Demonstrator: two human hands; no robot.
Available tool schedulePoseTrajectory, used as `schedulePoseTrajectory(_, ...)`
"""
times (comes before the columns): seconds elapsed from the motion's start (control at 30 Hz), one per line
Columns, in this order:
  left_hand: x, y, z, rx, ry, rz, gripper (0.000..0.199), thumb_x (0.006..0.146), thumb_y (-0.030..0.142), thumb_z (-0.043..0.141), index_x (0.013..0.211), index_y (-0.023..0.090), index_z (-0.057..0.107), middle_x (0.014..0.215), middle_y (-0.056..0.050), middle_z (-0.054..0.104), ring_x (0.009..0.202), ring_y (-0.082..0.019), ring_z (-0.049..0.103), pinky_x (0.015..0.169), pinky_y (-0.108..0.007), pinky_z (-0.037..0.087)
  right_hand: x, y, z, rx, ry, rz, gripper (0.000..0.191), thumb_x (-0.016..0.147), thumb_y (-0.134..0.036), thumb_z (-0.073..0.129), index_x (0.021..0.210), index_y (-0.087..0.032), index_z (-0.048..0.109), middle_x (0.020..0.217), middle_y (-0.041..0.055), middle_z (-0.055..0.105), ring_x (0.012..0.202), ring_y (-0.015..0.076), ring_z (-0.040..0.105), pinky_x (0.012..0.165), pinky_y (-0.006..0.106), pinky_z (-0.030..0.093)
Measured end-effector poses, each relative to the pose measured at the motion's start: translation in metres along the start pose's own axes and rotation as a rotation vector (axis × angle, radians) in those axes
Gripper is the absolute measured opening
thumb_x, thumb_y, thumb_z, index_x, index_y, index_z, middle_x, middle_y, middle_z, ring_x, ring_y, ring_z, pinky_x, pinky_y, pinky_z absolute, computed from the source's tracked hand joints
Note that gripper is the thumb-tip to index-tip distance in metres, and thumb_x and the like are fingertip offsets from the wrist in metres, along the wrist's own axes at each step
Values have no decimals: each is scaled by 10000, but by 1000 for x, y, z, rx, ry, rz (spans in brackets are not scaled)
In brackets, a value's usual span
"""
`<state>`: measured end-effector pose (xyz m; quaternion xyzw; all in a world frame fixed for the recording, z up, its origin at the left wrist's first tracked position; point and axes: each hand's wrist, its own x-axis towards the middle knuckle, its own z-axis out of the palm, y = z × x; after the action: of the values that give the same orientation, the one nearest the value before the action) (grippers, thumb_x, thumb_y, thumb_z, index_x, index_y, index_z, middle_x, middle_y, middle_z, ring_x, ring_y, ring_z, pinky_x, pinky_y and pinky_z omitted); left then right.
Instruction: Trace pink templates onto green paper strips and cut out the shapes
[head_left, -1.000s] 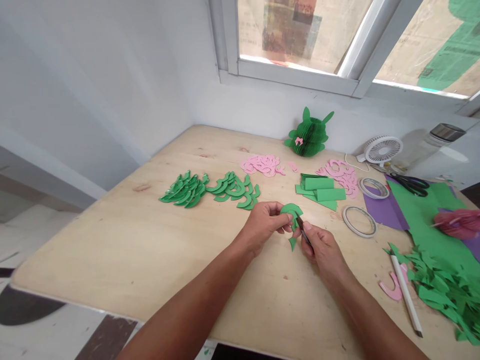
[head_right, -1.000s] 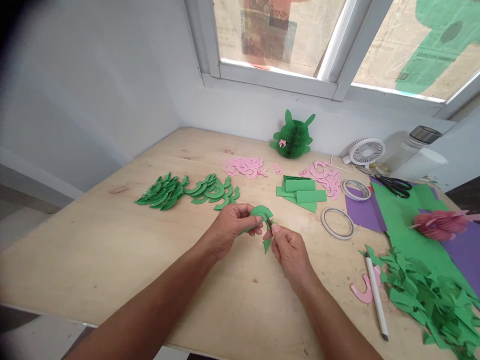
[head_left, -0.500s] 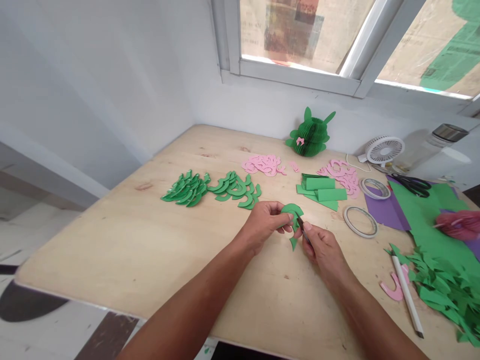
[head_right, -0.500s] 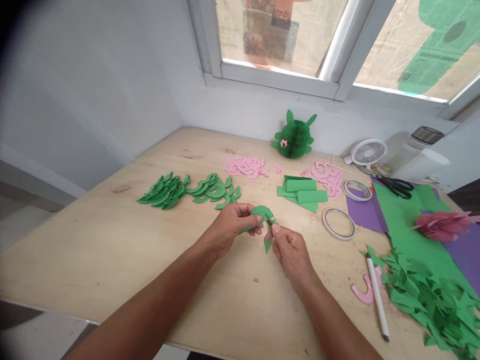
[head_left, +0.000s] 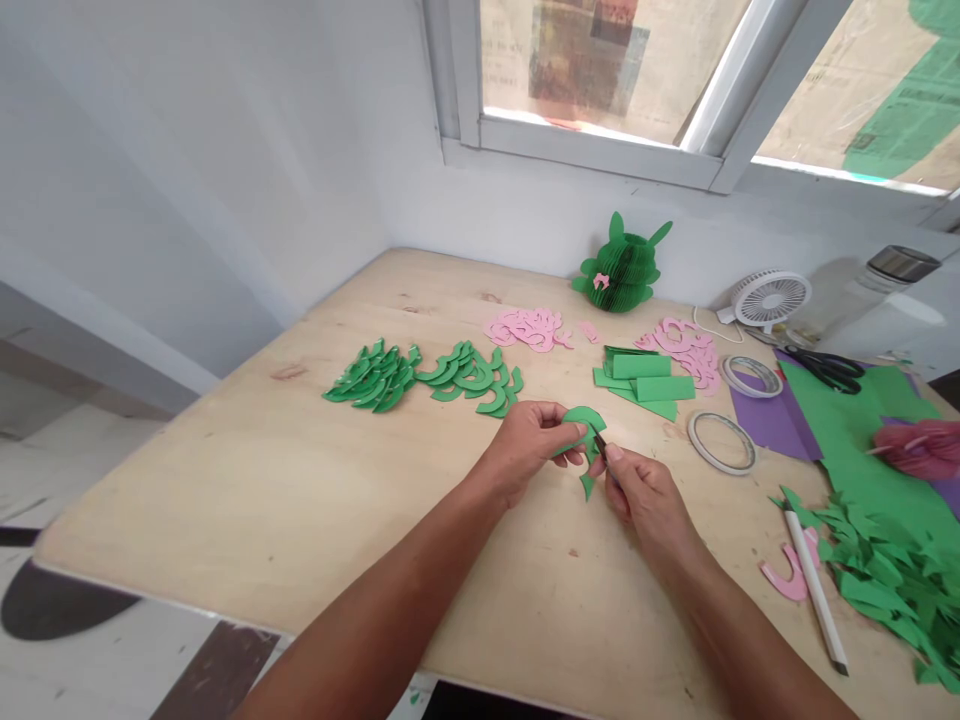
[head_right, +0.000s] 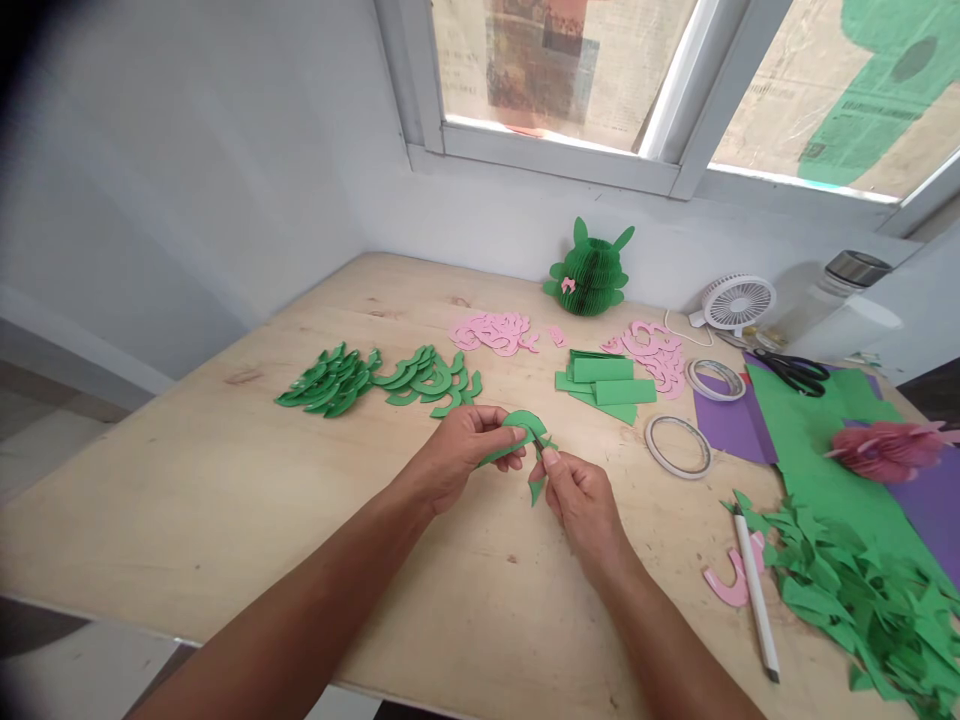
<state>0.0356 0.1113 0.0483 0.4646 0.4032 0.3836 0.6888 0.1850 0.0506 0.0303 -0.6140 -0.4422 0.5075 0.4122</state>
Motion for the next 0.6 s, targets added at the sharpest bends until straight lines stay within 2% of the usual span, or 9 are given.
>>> schedulePoseTrajectory(0.6,0,1,-4,46,-32,0,116,685,233,667,632,144,615,551,0,611,530,-97,556,555,-224,439,-2,-5,1,-47,7,-17,526,777,-673,532,687,-160,609,426,-77,285,404,74,205,412,231,138)
